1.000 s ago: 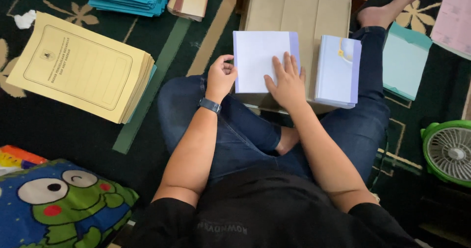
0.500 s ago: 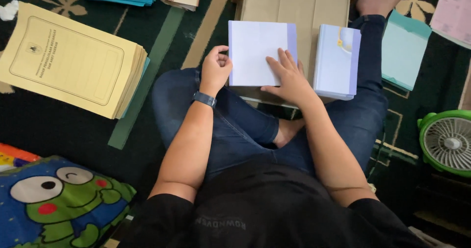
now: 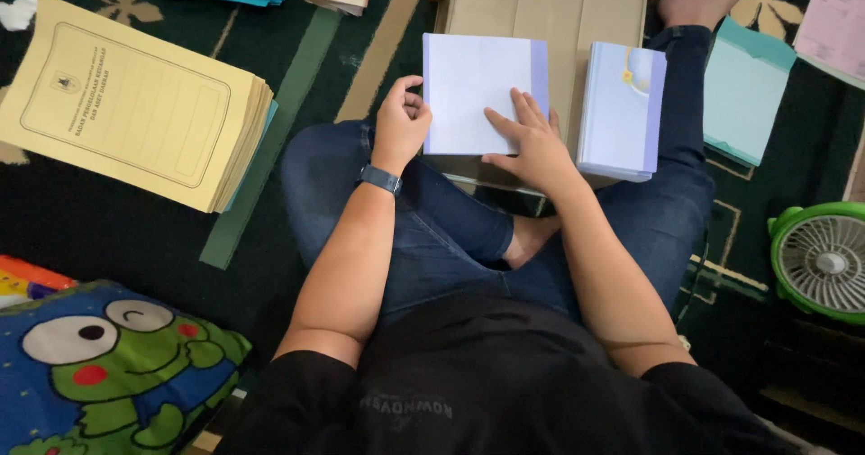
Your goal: The person sits on the floor and repeatedly folds white sheets of paper in half by hand. They smooth the creases with their hands and place the folded papers into a stack on a small wooden board resting on their lap.
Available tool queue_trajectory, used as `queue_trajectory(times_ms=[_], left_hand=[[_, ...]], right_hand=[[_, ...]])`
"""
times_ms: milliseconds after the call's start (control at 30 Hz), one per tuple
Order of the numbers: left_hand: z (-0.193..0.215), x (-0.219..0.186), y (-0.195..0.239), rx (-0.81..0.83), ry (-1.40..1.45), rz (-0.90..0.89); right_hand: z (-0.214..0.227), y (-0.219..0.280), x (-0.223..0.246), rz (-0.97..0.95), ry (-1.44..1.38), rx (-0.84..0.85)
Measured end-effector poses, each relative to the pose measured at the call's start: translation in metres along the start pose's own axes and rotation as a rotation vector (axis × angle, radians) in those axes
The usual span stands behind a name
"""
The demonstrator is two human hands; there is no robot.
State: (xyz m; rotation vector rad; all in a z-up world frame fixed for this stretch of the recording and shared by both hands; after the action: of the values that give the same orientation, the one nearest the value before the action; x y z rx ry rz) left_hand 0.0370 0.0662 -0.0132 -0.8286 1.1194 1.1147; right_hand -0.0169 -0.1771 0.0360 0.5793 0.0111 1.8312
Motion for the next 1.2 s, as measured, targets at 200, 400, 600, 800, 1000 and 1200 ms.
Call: queue_trajectory(times_ms=[200, 400, 600, 800, 1000, 1200], left_hand=[[-0.018, -0.044, 0.008, -0.191, -0.724, -0.242], [-0.052, -0.036, 0.012, -0.012, -1.025, -0.113], [-0.054, -0.033, 0.007, 0.073, -0.996, -0.038], [-0.057, -0.022, 0.001, 0.066, -1.004, -0.052], [-0.057, -0.019, 0.0, 0.05, -1.012, -0.064], [-0.057, -0.026, 0.002, 0.068, -1.015, -0.058]], right_hand=[[-0.016, -0.005, -0.017, 0.071, -0.028, -0.054], [-0.004, -0.003, -0.006, -0.018, 0.036, 0.082], [-0.01, -0.057, 0.002, 0.016, 0.22, 0.059], [0.009, -0.1, 0.005, 0.036, 0.27, 0.069], [0.001, -0.083, 0.011, 0.014, 0.258, 0.069], [0.004, -0.082, 0.01, 0.003, 0.276, 0.103]])
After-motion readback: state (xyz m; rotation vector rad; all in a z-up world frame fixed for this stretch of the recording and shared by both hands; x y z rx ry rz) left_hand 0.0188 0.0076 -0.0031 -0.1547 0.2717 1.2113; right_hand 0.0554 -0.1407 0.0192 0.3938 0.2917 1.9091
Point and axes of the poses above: each hand's wrist, its own y-axis away from the middle knuckle, its own z-axis out of the back of the hand, x = y × z, the point moved 2 cm from there along -y, towards the middle knuckle, and after that the axes turned 14 degrees about x, right-handed, at the moved point
